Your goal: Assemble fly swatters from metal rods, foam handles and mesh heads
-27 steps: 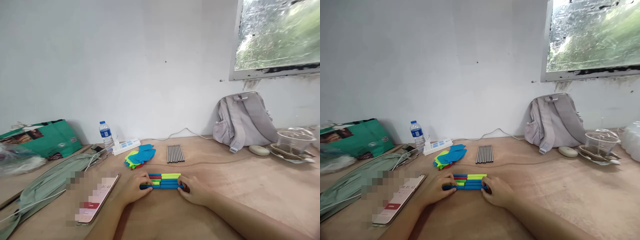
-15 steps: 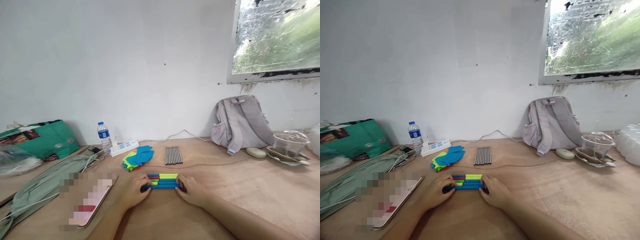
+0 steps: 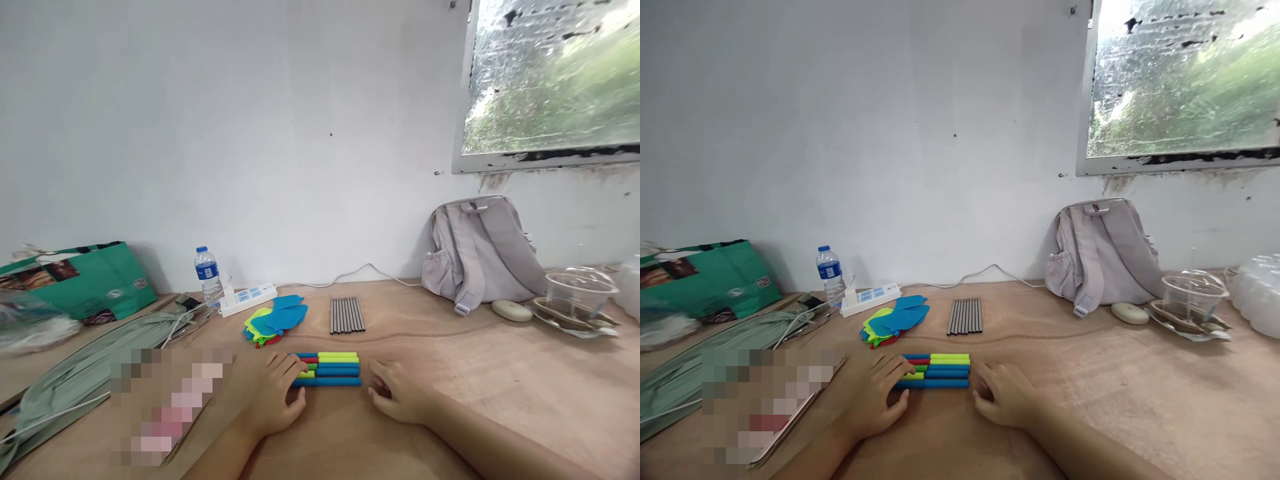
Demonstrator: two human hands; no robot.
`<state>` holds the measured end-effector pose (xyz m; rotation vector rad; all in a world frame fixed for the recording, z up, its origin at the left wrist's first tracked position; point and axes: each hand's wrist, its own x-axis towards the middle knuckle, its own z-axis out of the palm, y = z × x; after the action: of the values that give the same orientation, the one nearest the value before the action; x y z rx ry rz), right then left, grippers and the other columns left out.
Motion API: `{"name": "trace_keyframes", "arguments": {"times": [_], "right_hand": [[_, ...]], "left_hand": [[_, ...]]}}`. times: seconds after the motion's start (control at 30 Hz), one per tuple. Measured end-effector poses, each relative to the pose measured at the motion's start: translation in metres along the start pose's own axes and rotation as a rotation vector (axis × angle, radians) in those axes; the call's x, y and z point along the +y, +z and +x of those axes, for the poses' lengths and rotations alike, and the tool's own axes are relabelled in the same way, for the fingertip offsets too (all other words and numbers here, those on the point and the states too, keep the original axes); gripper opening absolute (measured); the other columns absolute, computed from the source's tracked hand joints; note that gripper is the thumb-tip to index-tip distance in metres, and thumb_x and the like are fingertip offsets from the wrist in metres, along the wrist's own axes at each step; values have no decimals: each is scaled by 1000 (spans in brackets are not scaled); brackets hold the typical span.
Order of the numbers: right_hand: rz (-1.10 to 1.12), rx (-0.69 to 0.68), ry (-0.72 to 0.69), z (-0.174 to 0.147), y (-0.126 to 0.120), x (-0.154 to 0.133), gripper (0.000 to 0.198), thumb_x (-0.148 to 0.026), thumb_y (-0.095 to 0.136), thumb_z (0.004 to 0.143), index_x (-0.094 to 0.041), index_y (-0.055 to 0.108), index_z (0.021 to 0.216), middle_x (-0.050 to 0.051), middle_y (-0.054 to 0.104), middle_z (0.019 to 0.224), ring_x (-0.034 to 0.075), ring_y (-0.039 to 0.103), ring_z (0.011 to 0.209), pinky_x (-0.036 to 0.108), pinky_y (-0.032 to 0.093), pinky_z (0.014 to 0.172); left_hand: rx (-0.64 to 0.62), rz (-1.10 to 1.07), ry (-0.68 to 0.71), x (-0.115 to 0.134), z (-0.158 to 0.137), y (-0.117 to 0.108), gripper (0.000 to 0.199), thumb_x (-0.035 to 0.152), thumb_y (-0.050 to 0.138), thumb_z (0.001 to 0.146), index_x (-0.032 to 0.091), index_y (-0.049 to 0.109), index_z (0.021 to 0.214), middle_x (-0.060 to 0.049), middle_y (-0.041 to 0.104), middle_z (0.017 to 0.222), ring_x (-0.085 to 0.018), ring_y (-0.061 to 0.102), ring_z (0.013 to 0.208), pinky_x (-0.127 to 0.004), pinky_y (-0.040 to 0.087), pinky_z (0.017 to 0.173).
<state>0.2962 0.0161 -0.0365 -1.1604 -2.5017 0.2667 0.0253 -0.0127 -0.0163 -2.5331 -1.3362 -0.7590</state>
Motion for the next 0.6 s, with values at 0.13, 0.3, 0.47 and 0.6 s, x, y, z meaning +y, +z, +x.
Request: {"name": "trace_keyframes", "arguments": {"times": [0.13, 0.3, 0.47, 0.6], "right_hand": [[-87, -11, 141, -15, -7, 15, 7, -19, 43, 72, -20, 43, 65, 2, 55, 66, 14, 47, 61, 25, 24, 54], [-152, 10, 316, -24, -21, 37, 13, -21, 45, 71, -19, 44, 58, 2, 55, 60, 14, 45, 58, 25, 20, 52], [-88, 57, 450, -18, -30, 57, 16, -19, 46, 69, -18, 43, 54, 0, 53, 57, 12, 44, 55, 25, 19, 50], [-75, 92, 491, -16, -31, 72, 18, -20, 48, 70, -19, 45, 52, -1, 52, 55, 12, 44, 54, 24, 19, 49]], "left_hand": [[118, -9, -197, -9, 11, 5, 16, 20, 41, 72, 19, 56, 78, -4, 61, 79, -21, 53, 76, -33, 38, 70], [268, -148, -589, -25, 23, 9, 13, 25, 41, 70, 21, 52, 64, 0, 56, 65, -18, 52, 66, -28, 37, 62], [359, -482, -901, -50, 17, 6, 14, 33, 44, 65, 22, 51, 67, 3, 48, 61, -15, 48, 59, -24, 36, 56], [239, -631, -971, -65, 13, 11, 18, 39, 41, 65, 22, 45, 64, 7, 37, 46, -11, 38, 39, -21, 29, 40]]}}
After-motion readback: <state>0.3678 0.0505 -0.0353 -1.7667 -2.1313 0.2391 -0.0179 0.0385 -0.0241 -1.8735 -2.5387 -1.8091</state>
